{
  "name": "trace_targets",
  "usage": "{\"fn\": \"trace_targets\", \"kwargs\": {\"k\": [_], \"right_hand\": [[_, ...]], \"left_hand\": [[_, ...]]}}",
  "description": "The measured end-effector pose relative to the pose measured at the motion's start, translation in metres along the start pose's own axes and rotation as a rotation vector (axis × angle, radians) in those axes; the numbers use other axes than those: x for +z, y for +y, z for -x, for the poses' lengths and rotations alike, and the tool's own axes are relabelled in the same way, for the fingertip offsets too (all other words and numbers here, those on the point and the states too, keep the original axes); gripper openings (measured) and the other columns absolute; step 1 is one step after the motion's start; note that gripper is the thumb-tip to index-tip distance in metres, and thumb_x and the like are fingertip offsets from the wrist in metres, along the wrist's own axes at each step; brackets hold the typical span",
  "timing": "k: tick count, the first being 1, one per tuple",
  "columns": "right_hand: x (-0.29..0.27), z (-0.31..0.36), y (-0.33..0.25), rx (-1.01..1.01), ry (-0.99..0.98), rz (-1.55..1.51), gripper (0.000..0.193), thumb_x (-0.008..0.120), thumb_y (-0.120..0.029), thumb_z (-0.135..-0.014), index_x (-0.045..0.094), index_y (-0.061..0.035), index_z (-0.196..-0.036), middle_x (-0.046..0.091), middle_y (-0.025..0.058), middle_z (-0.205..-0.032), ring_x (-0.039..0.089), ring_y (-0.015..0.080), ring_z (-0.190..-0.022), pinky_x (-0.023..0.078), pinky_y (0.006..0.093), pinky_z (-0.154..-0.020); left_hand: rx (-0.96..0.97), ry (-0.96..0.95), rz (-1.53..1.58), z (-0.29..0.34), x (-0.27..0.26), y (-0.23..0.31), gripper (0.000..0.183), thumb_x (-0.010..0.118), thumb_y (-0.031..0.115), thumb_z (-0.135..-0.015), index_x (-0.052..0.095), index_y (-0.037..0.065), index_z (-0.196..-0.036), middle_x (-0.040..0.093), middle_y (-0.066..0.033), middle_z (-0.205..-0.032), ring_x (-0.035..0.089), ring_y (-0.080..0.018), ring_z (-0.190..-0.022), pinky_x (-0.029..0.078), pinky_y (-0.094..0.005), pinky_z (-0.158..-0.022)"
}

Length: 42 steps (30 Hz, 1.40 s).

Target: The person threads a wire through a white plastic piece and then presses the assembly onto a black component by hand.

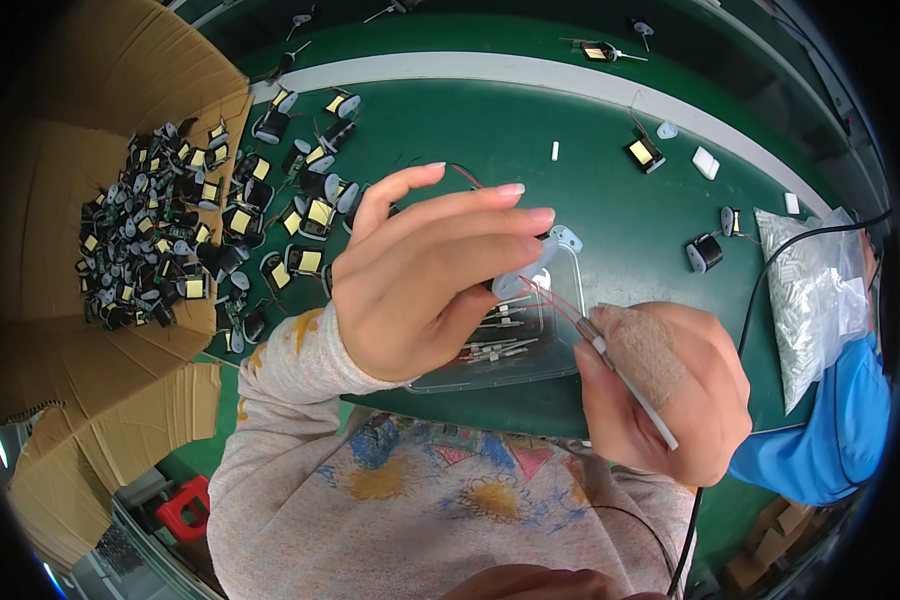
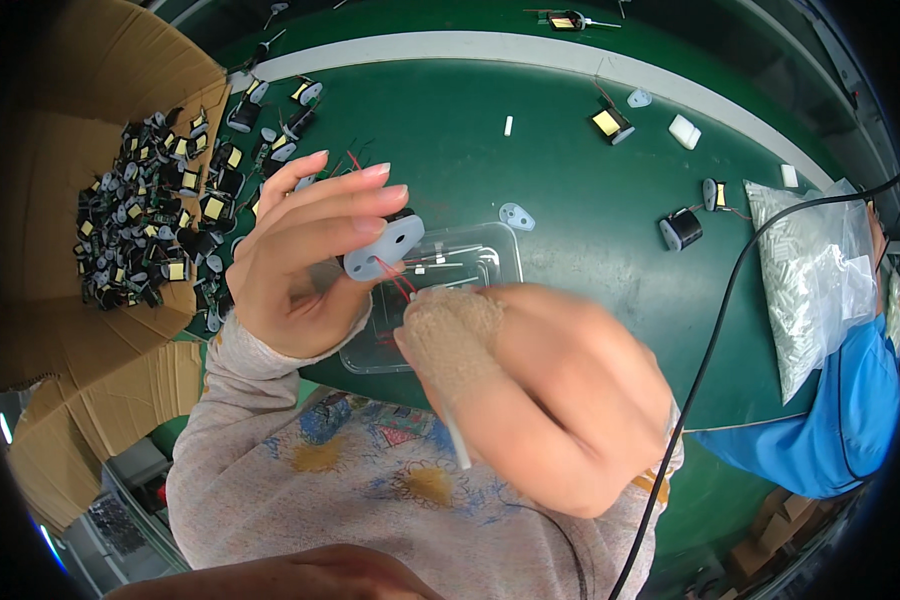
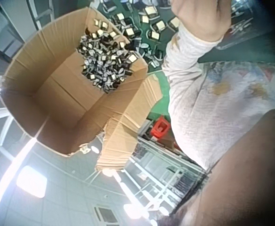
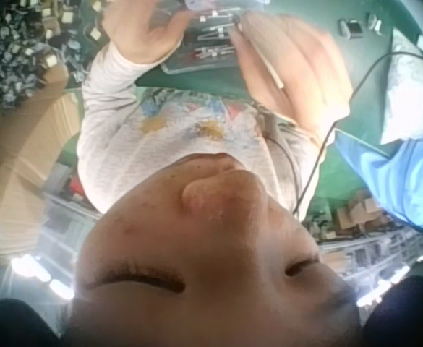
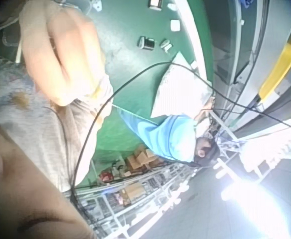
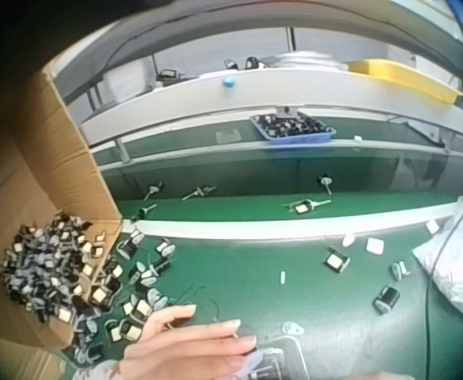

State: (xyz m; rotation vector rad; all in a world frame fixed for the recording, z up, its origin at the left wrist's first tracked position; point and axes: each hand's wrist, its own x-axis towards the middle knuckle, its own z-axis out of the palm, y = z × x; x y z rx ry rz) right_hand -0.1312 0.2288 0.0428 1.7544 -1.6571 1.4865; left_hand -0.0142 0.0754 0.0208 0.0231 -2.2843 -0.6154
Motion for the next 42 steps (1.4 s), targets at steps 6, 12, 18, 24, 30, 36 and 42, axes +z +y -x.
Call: {"fn": "trace_targets", "kwargs": {"k": [6, 12, 18, 24, 30, 36, 42], "right_hand": [[-0.003, 0.001, 0.004, -0.002, -0.042, 0.009, 0.039, 0.072, 0.013, -0.051, 0.059, 0.0062, -0.087, 0.063, 0.0171, -0.075, 0.06, 0.0268, -0.06, 0.05, 0.0325, -0.053], [0.0, 0.003, 0.003, -0.07, -0.054, 0.04, 0.038, 0.074, 0.011, -0.049, 0.06, 0.0051, -0.083, 0.063, 0.0167, -0.077, 0.063, 0.0284, -0.063, 0.051, 0.033, -0.053], [0.001, 0.003, -0.003, -0.071, -0.02, 0.085, 0.037, 0.075, 0.01, -0.049, 0.06, 0.0057, -0.082, 0.063, 0.0154, -0.077, 0.063, 0.0284, -0.065, 0.055, 0.0334, -0.056], [0.005, 0.004, -0.006, -0.028, 0.014, 0.041, 0.037, 0.074, 0.011, -0.05, 0.061, 0.0052, -0.084, 0.063, 0.015, -0.079, 0.063, 0.0276, -0.067, 0.054, 0.033, -0.056], [-0.008, 0.0, 0.001, 0.009, -0.118, -0.035, 0.038, 0.072, 0.012, -0.052, 0.062, 0.0046, -0.088, 0.064, 0.0163, -0.081, 0.062, 0.0276, -0.067, 0.051, 0.0325, -0.057], [-0.008, 0.0, 0.002, -0.001, -0.135, -0.048, 0.039, 0.073, 0.011, -0.053, 0.06, 0.0048, -0.089, 0.064, 0.0171, -0.081, 0.063, 0.0283, -0.068, 0.052, 0.0328, -0.058], [-0.008, 0.001, 0.003, -0.029, -0.109, -0.043, 0.038, 0.074, 0.01, -0.053, 0.059, 0.0044, -0.088, 0.064, 0.018, -0.081, 0.064, 0.0292, -0.069, 0.053, 0.0328, -0.058]], "left_hand": [[0.012, 0.0, -0.005, -0.001, 0.001, 0.0, 0.035, 0.067, -0.004, -0.06, 0.065, 0.007, -0.093, 0.068, -0.004, -0.099, 0.064, -0.0193, -0.096, 0.04, -0.0385, -0.088], [-0.05, 0.026, 0.045, 0.0, 0.002, 0.003, 0.034, 0.076, 0.009, -0.064, 0.064, 0.008, -0.096, 0.068, -0.004, -0.099, 0.066, -0.016, -0.086, 0.039, -0.0343, -0.084], [0.0, -0.083, 0.07, 0.001, -0.005, 0.002, 0.047, 0.078, 0.003, -0.063, 0.053, 0.005, -0.103, 0.066, -0.0147, -0.1, 0.065, -0.0241, -0.094, 0.036, -0.0422, -0.091], [0.01, -0.095, 0.039, 0.0, -0.008, 0.003, 0.047, 0.078, 0.002, -0.063, 0.053, 0.005, -0.103, 0.066, -0.0154, -0.099, 0.065, -0.0263, -0.095, 0.036, -0.0443, -0.092], [-0.003, 0.031, 0.054, 0.001, -0.002, 0.003, 0.036, 0.069, -0.002, -0.059, 0.065, 0.007, -0.093, 0.068, -0.0052, -0.098, 0.065, -0.02, -0.093, 0.039, -0.0391, -0.089], [-0.033, 0.017, 0.061, 0.001, -0.003, 0.004, 0.034, 0.072, 0.001, -0.061, 0.065, 0.007, -0.093, 0.068, -0.0055, -0.098, 0.065, -0.0198, -0.092, 0.039, -0.0386, -0.089], [-0.021, 0.028, 0.066, 0.0, -0.003, 0.004, 0.033, 0.074, 0.004, -0.062, 0.065, 0.007, -0.094, 0.068, -0.0054, -0.098, 0.066, -0.0198, -0.091, 0.039, -0.038, -0.088]]}}
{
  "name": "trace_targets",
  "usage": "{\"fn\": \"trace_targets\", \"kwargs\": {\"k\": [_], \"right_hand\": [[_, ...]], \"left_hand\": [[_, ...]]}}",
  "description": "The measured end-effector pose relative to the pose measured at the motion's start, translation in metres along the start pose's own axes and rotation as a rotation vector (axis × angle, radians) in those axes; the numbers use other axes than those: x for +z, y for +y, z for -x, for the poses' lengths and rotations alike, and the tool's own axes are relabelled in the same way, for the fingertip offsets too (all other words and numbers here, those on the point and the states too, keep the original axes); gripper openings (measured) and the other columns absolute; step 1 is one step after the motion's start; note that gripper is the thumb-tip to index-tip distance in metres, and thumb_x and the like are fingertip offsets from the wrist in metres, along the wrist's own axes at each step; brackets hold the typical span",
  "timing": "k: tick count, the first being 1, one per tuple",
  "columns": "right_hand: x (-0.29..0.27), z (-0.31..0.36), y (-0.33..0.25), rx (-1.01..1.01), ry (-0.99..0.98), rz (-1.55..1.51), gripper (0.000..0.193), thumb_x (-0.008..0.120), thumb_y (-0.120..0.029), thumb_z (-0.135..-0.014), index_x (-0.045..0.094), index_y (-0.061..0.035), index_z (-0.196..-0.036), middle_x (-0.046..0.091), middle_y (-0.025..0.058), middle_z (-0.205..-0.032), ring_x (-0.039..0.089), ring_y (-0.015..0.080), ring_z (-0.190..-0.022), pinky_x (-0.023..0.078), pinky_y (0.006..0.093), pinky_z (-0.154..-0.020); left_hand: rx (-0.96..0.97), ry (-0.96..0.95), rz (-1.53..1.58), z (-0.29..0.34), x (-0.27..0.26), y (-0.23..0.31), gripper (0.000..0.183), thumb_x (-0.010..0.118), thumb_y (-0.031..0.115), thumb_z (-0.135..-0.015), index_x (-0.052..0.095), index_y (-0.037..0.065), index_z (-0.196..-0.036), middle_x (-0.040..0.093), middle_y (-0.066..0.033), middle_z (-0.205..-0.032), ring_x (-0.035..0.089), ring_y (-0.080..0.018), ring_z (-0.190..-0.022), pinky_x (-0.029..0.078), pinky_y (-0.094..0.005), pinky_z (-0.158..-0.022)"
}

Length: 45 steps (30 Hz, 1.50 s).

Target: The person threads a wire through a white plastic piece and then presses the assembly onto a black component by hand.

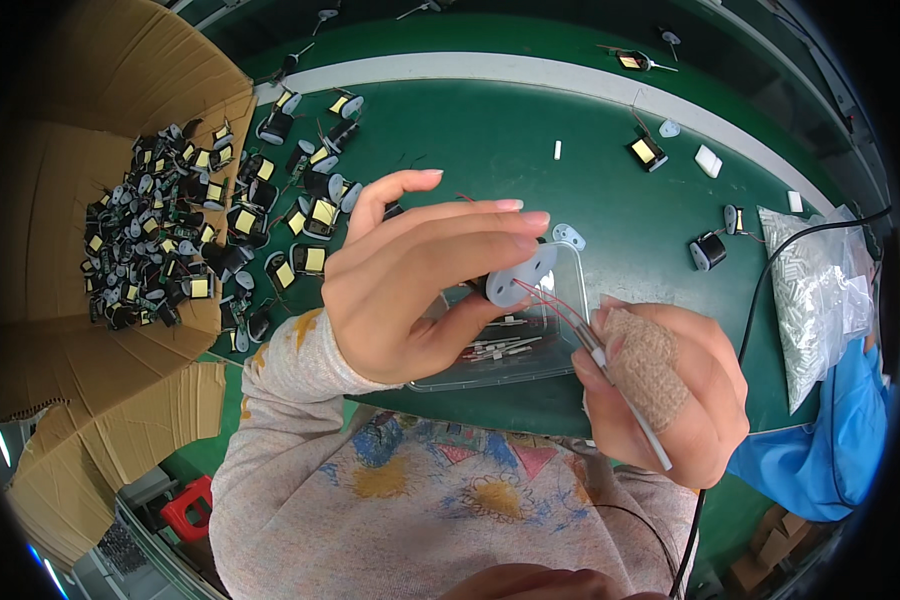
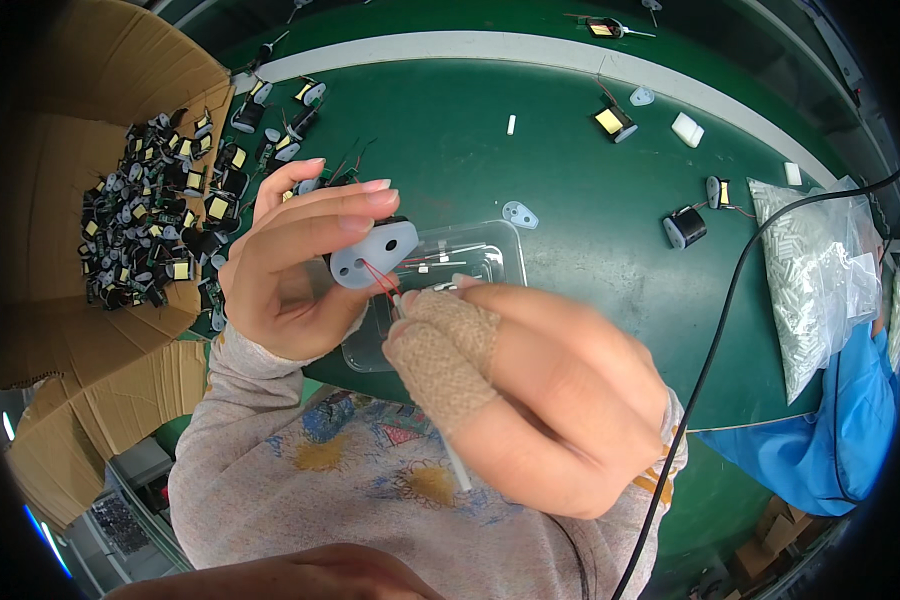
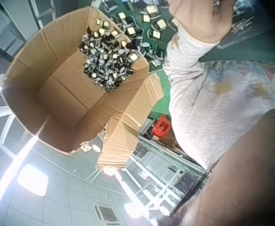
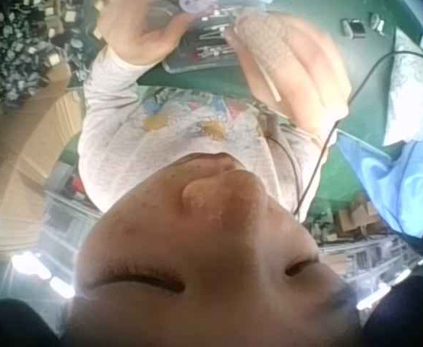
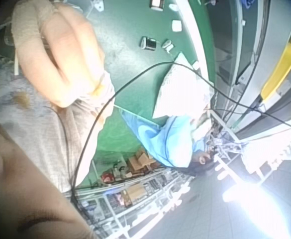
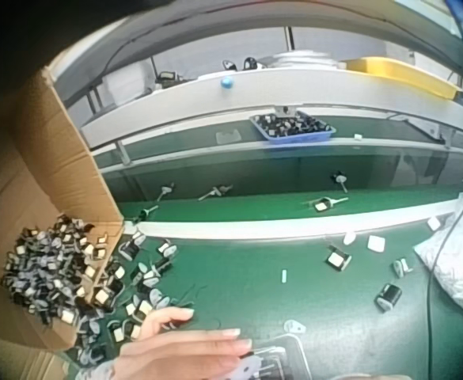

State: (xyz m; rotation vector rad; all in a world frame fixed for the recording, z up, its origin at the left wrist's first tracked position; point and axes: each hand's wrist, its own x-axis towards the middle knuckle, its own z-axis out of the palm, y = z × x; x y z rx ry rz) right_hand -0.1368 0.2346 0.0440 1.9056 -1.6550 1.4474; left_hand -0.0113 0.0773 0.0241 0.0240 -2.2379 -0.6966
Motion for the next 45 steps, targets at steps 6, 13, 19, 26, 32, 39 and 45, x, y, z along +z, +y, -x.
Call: {"fn": "trace_targets", "kwargs": {"k": [6, 13, 19, 26, 32, 39, 45], "right_hand": [[0.0, 0.0, 0.0, -0.02, 0.012, -0.003, 0.038, 0.074, 0.011, -0.053, 0.059, 0.0051, -0.088, 0.064, 0.0182, -0.08, 0.065, 0.0296, -0.068, 0.053, 0.033, -0.057], [0.002, -0.001, 0.0, -0.025, 0.024, 0.029, 0.039, 0.074, 0.012, -0.052, 0.059, 0.006, -0.087, 0.064, 0.0182, -0.081, 0.065, 0.0297, -0.067, 0.054, 0.033, -0.057], [0.005, 0.001, 0.0, -0.043, 0.033, 0.059, 0.035, 0.074, 0.012, -0.05, 0.06, 0.0059, -0.082, 0.063, 0.0169, -0.078, 0.065, 0.0297, -0.068, 0.054, 0.0333, -0.057], [0.012, 0.001, -0.004, -0.076, 0.119, 0.1, 0.033, 0.076, 0.01, -0.049, 0.061, 0.0068, -0.078, 0.062, 0.016, -0.075, 0.065, 0.0291, -0.065, 0.056, 0.0332, -0.057], [0.016, 0.0, -0.001, -0.09, 0.15, 0.107, 0.034, 0.077, 0.009, -0.049, 0.061, 0.0067, -0.078, 0.063, 0.0159, -0.074, 0.065, 0.0282, -0.064, 0.056, 0.0319, -0.056], [0.014, -0.006, 0.016, -0.001, 0.003, -0.07, 0.03, 0.075, 0.005, -0.054, 0.064, 0.0052, -0.082, 0.065, 0.0136, -0.078, 0.062, 0.0239, -0.065, 0.049, 0.0299, -0.057], [0.016, -0.005, 0.025, 0.132, 0.076, -0.276, 0.021, 0.071, 0.005, -0.058, 0.063, 0.0052, -0.077, 0.064, 0.0134, -0.073, 0.057, 0.0228, -0.06, 0.044, 0.0309, -0.058]], "left_hand": [[0.011, 0.016, 0.016, 0.0, 0.001, 0.0, 0.034, 0.075, 0.005, -0.063, 0.064, 0.007, -0.095, 0.068, -0.0051, -0.098, 0.066, -0.0197, -0.091, 0.039, -0.0376, -0.088], [0.003, 0.019, 0.024, -0.001, 0.0, 0.0, 0.036, 0.076, 0.005, -0.064, 0.063, 0.006, -0.097, 0.068, -0.0055, -0.098, 0.066, -0.0195, -0.09, 0.039, -0.0374, -0.087], [-0.011, 0.026, 0.02, 0.0, 0.0, 0.001, 0.036, 0.076, 0.005, -0.064, 0.062, 0.007, -0.097, 0.068, -0.0057, -0.098, 0.066, -0.0192, -0.09, 0.039, -0.0372, -0.087], [0.017, 0.036, -0.088, -0.001, -0.001, 0.003, 0.034, 0.076, 0.004, -0.063, 0.064, 0.007, -0.095, 0.068, -0.005, -0.097, 0.066, -0.0191, -0.09, 0.038, -0.037, -0.088], [0.027, 0.011, -0.129, 0.001, -0.002, 0.001, 0.035, 0.075, 0.004, -0.062, 0.064, 0.007, -0.096, 0.068, -0.0043, -0.099, 0.065, -0.0187, -0.092, 0.037, -0.0374, -0.088], [0.133, -0.138, -0.203, -0.001, -0.004, 0.002, 0.036, 0.075, 0.015, -0.066, 0.065, 0.007, -0.1, 0.067, -0.0028, -0.101, 0.064, -0.0154, -0.089, 0.038, -0.0362, -0.087], [-0.124, -0.147, 0.589, 0.004, 0.005, -0.008, 0.038, 0.075, 0.014, -0.074, 0.046, 0.003, -0.096, 0.064, -0.0199, -0.1, 0.062, -0.0276, -0.097, 0.042, -0.0379, -0.088]]}}
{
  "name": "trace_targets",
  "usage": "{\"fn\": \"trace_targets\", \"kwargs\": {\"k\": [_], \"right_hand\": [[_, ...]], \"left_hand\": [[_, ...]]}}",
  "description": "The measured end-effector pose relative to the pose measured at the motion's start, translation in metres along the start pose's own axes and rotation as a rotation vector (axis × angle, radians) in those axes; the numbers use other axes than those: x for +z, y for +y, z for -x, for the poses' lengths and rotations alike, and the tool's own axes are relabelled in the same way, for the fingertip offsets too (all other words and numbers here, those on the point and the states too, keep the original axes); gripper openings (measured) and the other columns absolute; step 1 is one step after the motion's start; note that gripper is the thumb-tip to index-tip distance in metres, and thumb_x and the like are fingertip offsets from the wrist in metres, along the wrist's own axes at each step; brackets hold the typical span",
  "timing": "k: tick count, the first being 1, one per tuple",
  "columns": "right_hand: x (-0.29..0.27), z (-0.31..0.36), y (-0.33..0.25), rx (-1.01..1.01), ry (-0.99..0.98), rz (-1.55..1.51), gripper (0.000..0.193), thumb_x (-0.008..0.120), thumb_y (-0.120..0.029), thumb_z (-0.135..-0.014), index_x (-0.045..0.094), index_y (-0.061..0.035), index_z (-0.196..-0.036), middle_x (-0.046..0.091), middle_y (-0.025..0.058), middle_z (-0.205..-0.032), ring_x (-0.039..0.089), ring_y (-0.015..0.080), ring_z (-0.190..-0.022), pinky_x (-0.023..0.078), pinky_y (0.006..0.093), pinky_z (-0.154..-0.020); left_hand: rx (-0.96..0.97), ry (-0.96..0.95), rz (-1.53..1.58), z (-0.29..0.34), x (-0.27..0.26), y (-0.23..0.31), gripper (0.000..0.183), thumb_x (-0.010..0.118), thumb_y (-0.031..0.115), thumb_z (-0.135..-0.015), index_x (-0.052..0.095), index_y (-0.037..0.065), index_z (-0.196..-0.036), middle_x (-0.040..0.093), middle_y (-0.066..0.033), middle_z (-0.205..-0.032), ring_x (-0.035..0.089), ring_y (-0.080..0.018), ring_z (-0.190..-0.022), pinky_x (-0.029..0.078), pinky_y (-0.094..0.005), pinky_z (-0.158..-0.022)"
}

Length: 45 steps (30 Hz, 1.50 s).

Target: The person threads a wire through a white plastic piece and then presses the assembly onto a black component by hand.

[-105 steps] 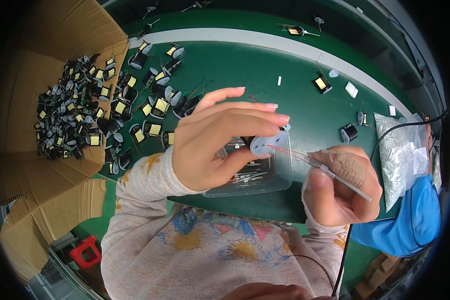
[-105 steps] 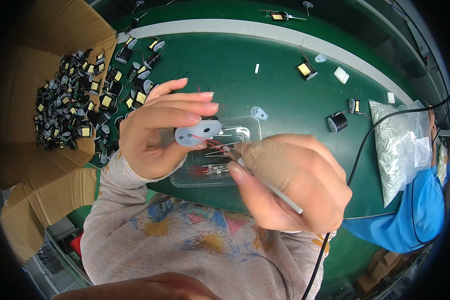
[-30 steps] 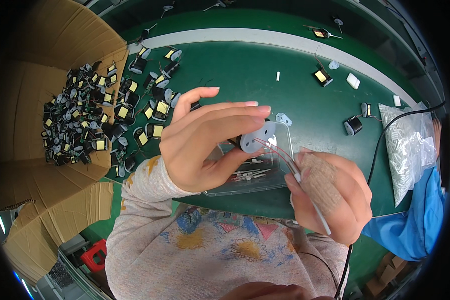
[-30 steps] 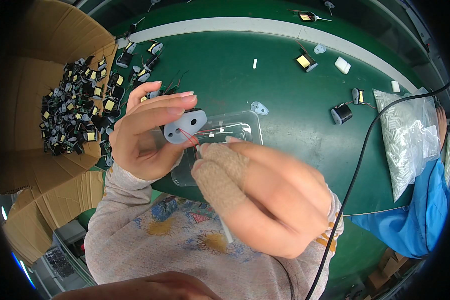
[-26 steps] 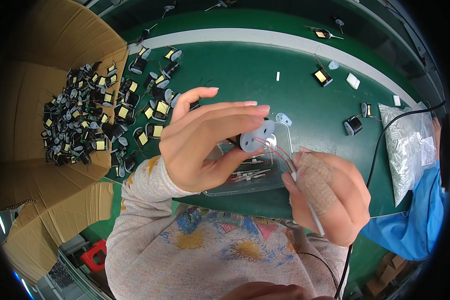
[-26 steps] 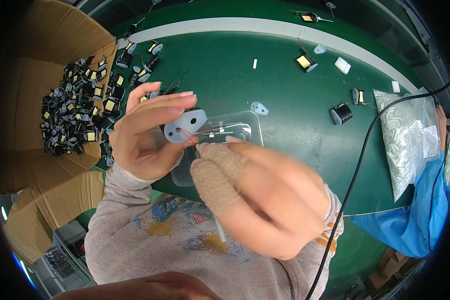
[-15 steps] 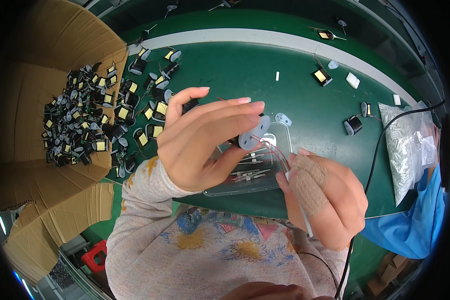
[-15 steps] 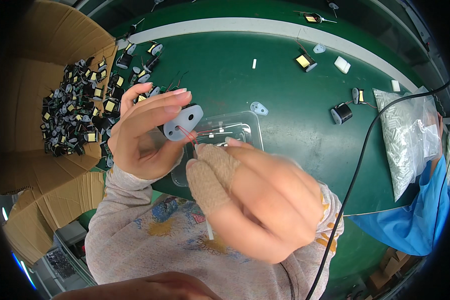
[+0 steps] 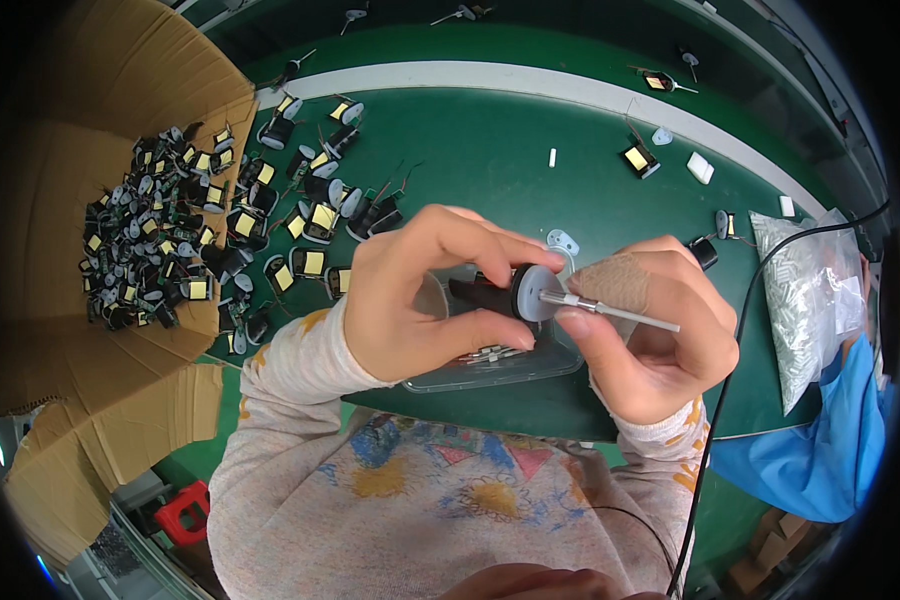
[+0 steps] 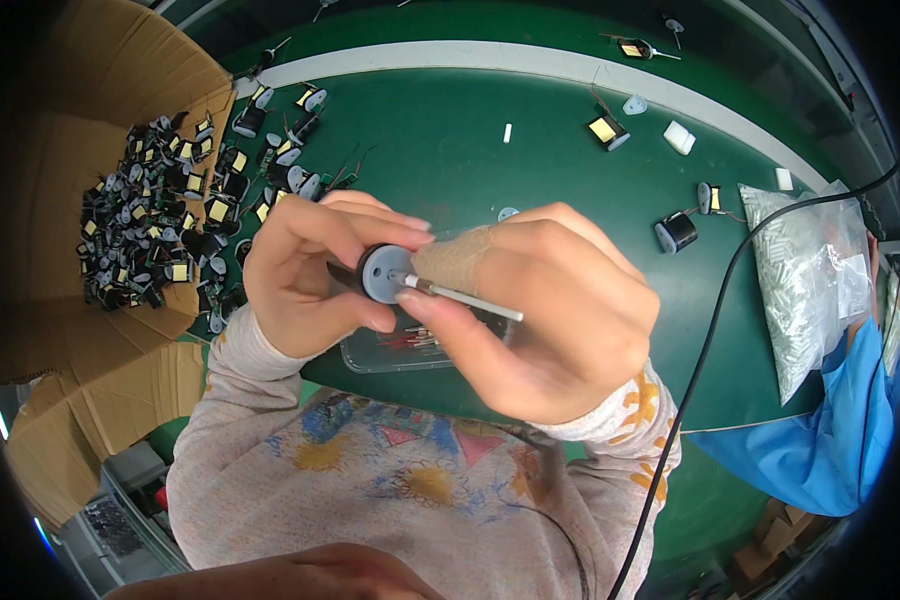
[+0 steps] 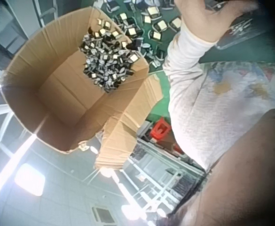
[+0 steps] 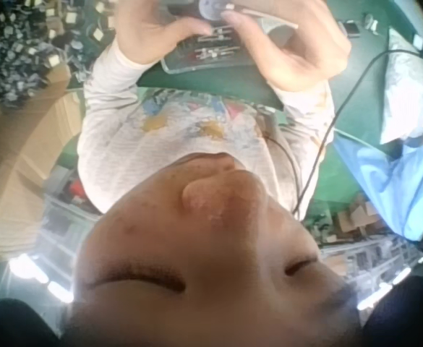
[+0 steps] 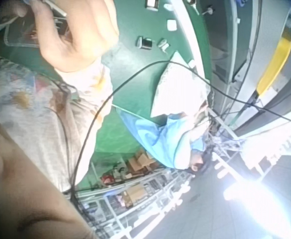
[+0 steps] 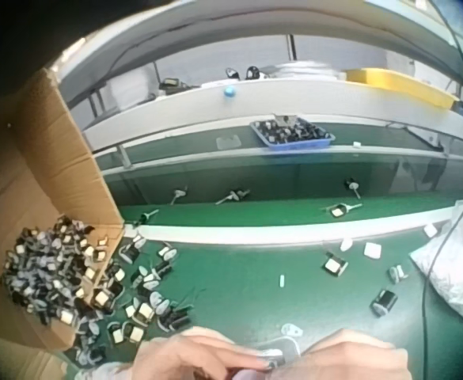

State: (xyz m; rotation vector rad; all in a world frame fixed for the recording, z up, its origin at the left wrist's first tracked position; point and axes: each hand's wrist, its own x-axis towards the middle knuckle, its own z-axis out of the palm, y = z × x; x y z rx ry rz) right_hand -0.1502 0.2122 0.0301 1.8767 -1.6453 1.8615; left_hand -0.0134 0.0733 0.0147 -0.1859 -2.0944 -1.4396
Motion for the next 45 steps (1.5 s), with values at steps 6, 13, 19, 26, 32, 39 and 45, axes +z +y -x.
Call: {"fn": "trace_targets", "kwargs": {"k": [6, 13, 19, 26, 32, 39, 45], "right_hand": [[0.003, -0.001, -0.008, -0.099, 0.043, 0.268, 0.029, 0.075, 0.005, -0.051, 0.067, 0.0, -0.079, 0.061, 0.0088, -0.067, 0.055, 0.0201, -0.055, 0.045, 0.0278, -0.052], [0.002, -0.001, -0.006, -0.045, -0.006, 0.152, 0.026, 0.073, 0.007, -0.053, 0.065, 0.0029, -0.077, 0.059, 0.0107, -0.064, 0.054, 0.0218, -0.053, 0.044, 0.0284, -0.05], [0.011, 0.006, -0.011, 0.007, 0.03, 0.103, 0.022, 0.072, 0.007, -0.055, 0.064, 0.0021, -0.074, 0.061, 0.0108, -0.066, 0.055, 0.0228, -0.054, 0.044, 0.0286, -0.05], [0.014, 0.009, 0.001, 0.063, 0.038, 0.028, 0.02, 0.072, 0.005, -0.062, 0.063, 0.0012, -0.079, 0.062, 0.0106, -0.069, 0.056, 0.0226, -0.057, 0.044, 0.0297, -0.052], [0.017, 0.003, 0.015, 0.23, 0.056, -0.138, 0.012, 0.069, 0.002, -0.071, 0.062, 0.0008, -0.081, 0.064, 0.009, -0.076, 0.058, 0.0157, -0.06, 0.046, 0.0274, -0.056], [0.016, -0.017, 0.025, 0.505, 0.063, -0.374, 0.011, 0.069, -0.005, -0.076, 0.061, 0.0015, -0.081, 0.063, 0.006, -0.081, 0.054, 0.0083, -0.066, 0.044, 0.0202, -0.061], [0.029, -0.014, 0.043, 0.399, 0.219, -0.339, 0.008, 0.067, -0.004, -0.077, 0.062, 0.0015, -0.075, 0.06, 0.0047, -0.075, 0.055, 0.0085, -0.065, 0.045, 0.0218, -0.06]], "left_hand": [[-0.169, 0.008, 0.148, 0.003, 0.001, 0.003, 0.031, 0.071, 0.007, -0.076, 0.044, 0.002, -0.09, 0.058, -0.0251, -0.109, 0.059, -0.0267, -0.101, 0.048, -0.0353, -0.086], [0.143, -0.021, -0.249, 0.002, -0.005, 0.007, 0.025, 0.067, 0.012, -0.08, 0.048, -0.001, -0.089, 0.061, -0.0262, -0.099, 0.065, -0.0259, -0.078, 0.053, -0.0315, -0.067], [-0.054, 0.042, 0.022, 0.01, 0.005, 0.009, 0.025, 0.067, 0.006, -0.079, 0.047, -0.002, -0.091, 0.06, -0.026, -0.1, 0.064, -0.0269, -0.087, 0.052, -0.0324, -0.075], [0.007, 0.05, -0.119, 0.01, 0.003, 0.008, 0.027, 0.068, 0.003, -0.076, 0.047, -0.003, -0.092, 0.06, -0.026, -0.099, 0.063, -0.0285, -0.092, 0.051, -0.0329, -0.077], [-0.15, 0.198, 0.24, 0.001, 0.006, -0.009, 0.021, 0.068, 0.0, -0.076, 0.051, -0.001, -0.089, 0.063, -0.0188, -0.101, 0.063, -0.0195, -0.088, 0.052, -0.0298, -0.077], [-0.356, 0.24, 0.662, -0.011, -0.003, -0.013, 0.02, 0.066, -0.002, -0.077, 0.05, 0.0, -0.089, 0.059, -0.0181, -0.106, 0.059, -0.0164, -0.092, 0.049, -0.0298, -0.084], [-0.512, 0.262, 0.702, -0.024, -0.005, -0.016, 0.018, 0.067, 0.003, -0.077, 0.052, 0.002, -0.086, 0.061, -0.0133, -0.1, 0.058, -0.0138, -0.087, 0.048, -0.0291, -0.083]]}}
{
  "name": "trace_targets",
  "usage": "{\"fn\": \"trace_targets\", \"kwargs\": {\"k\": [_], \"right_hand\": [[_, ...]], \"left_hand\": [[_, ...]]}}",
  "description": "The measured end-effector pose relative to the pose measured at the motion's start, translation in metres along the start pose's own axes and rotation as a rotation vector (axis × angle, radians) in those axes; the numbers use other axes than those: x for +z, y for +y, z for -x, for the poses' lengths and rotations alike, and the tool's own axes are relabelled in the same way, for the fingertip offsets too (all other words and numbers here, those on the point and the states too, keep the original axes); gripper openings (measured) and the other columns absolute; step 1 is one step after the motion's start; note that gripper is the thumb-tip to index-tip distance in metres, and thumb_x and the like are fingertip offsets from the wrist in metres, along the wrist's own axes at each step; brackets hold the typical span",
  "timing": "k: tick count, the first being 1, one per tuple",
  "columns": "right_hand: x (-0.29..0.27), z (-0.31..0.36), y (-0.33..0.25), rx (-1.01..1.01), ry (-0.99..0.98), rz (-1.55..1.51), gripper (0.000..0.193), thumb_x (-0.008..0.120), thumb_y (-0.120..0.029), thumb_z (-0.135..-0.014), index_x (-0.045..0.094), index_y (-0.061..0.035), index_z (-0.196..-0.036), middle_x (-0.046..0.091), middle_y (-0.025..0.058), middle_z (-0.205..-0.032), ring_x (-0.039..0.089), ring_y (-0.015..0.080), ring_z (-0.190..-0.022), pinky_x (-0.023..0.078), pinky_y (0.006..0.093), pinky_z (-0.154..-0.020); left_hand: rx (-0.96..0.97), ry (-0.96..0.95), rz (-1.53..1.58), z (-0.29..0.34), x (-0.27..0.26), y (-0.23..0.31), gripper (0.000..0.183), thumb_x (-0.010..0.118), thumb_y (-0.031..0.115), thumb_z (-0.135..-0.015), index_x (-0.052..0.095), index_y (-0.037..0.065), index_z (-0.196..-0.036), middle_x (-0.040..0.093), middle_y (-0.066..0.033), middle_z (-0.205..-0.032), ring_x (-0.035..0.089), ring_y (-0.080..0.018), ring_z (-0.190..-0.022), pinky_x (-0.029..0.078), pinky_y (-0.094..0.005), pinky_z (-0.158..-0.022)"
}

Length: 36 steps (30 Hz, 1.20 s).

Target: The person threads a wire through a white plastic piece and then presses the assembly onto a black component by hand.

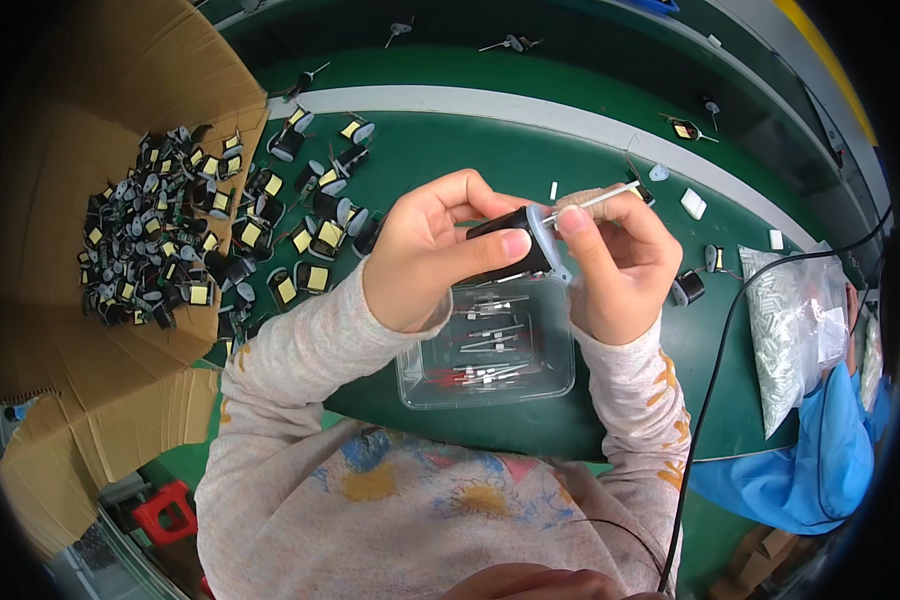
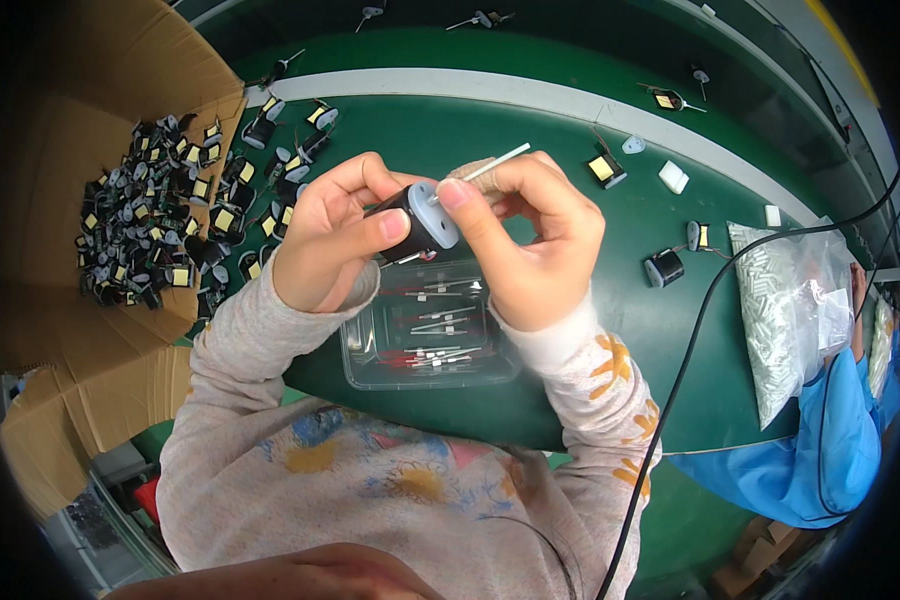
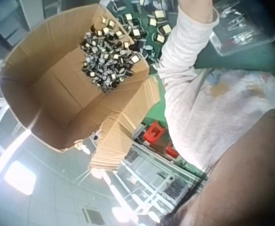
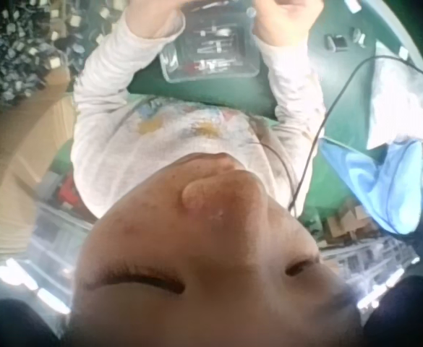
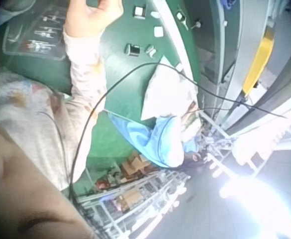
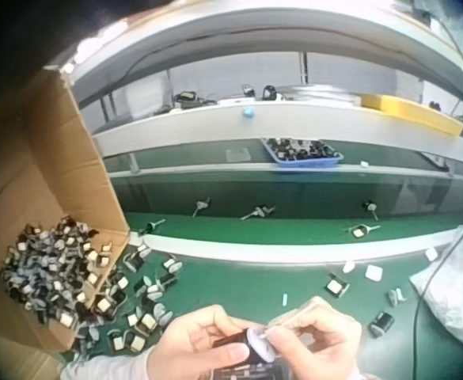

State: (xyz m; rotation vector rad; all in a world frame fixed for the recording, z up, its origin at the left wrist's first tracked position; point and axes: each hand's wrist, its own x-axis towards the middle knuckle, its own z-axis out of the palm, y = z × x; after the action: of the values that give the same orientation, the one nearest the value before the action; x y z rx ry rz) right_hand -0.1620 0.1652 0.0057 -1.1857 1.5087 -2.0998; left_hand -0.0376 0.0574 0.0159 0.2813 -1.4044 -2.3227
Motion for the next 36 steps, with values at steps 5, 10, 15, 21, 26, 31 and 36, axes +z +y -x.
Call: {"fn": "trace_targets", "kwargs": {"k": [5, 10, 15, 21, 26, 31, 36], "right_hand": [[-0.009, -0.008, 0.003, -0.006, -0.066, -0.021, 0.031, 0.071, -0.006, -0.073, 0.058, 0.0009, -0.101, 0.058, 0.0092, -0.096, 0.058, 0.0166, -0.09, 0.048, 0.0286, -0.076], [-0.014, -0.013, 0.013, -0.124, -0.193, -0.006, 0.072, 0.078, -0.005, -0.064, 0.042, 0.0011, -0.126, 0.047, 0.0128, -0.122, 0.05, 0.0238, -0.113, 0.045, 0.039, -0.092], [-0.015, -0.014, 0.012, -0.044, -0.215, -0.098, 0.072, 0.078, -0.004, -0.063, 0.042, 0.001, -0.125, 0.047, 0.0128, -0.123, 0.049, 0.0236, -0.113, 0.044, 0.0397, -0.094], [-0.023, -0.022, 0.032, 0.215, 0.012, -0.107, 0.078, 0.075, -0.001, -0.066, 0.033, -0.0033, -0.133, 0.043, 0.0143, -0.127, 0.045, 0.0248, -0.116, 0.043, 0.0384, -0.095], [-0.036, -0.002, 0.03, 0.157, 0.107, 0.114, 0.064, 0.066, -0.005, -0.077, 0.034, -0.0015, -0.133, 0.041, 0.015, -0.129, 0.045, 0.0255, -0.117, 0.042, 0.0393, -0.094], [-0.04, 0.045, 0.013, 0.199, -0.312, 0.313, 0.04, 0.067, -0.003, -0.074, 0.057, 0.0007, -0.112, 0.061, 0.0127, -0.098, 0.062, 0.0215, -0.087, 0.049, 0.0318, -0.079], [-0.024, 0.059, -0.006, 0.262, -0.6, 0.338, 0.037, 0.067, -0.001, -0.073, 0.059, -0.0021, -0.109, 0.062, 0.0123, -0.095, 0.064, 0.0182, -0.077, 0.051, 0.0275, -0.069]], "left_hand": [[-0.191, -0.039, 0.111, -0.016, -0.006, 0.013, 0.016, 0.058, 0.014, -0.086, 0.047, 0.005, -0.092, 0.057, -0.0194, -0.111, 0.06, -0.0229, -0.096, 0.05, -0.0347, -0.084], [-0.197, -0.038, 0.113, -0.026, -0.002, 0.006, 0.017, 0.057, 0.017, -0.088, 0.047, 0.005, -0.095, 0.057, -0.0174, -0.11, 0.062, -0.0254, -0.093, 0.051, -0.0362, -0.083], [-0.182, -0.098, 0.132, -0.029, -0.003, 0.001, 0.022, 0.059, 0.022, -0.088, 0.048, 0.004, -0.095, 0.059, -0.0136, -0.103, 0.062, -0.0238, -0.092, 0.05, -0.0328, -0.081], [-0.273, -0.042, -0.126, -0.098, -0.027, -0.01, 0.02, 0.06, 0.016, -0.086, 0.053, 0.002, -0.099, 0.061, -0.0116, -0.099, 0.062, -0.0201, -0.091, 0.051, -0.029, -0.076], [-0.387, 0.368, -0.597, -0.221, -0.108, -0.047, 0.027, 0.073, 0.027, -0.075, 0.066, 0.009, -0.094, 0.065, -0.0073, -0.078, 0.06, -0.0171, -0.069, 0.049, -0.0292, -0.067], [-0.168, 0.548, -1.581, -0.255, -0.126, -0.023, 0.057, 0.063, 0.052, -0.075, 0.058, 0.014, -0.117, 0.041, -0.0123, -0.135, 0.023, -0.0344, -0.131, 0.025, -0.0471, -0.105], [-0.497, 1.267, -1.578, -0.231, -0.24, 0.035, 0.074, 0.044, 0.06, -0.084, 0.025, 0.017, -0.141, 0.013, -0.0211, -0.148, 0.009, -0.0394, -0.137, 0.012, -0.0581, -0.106]]}}
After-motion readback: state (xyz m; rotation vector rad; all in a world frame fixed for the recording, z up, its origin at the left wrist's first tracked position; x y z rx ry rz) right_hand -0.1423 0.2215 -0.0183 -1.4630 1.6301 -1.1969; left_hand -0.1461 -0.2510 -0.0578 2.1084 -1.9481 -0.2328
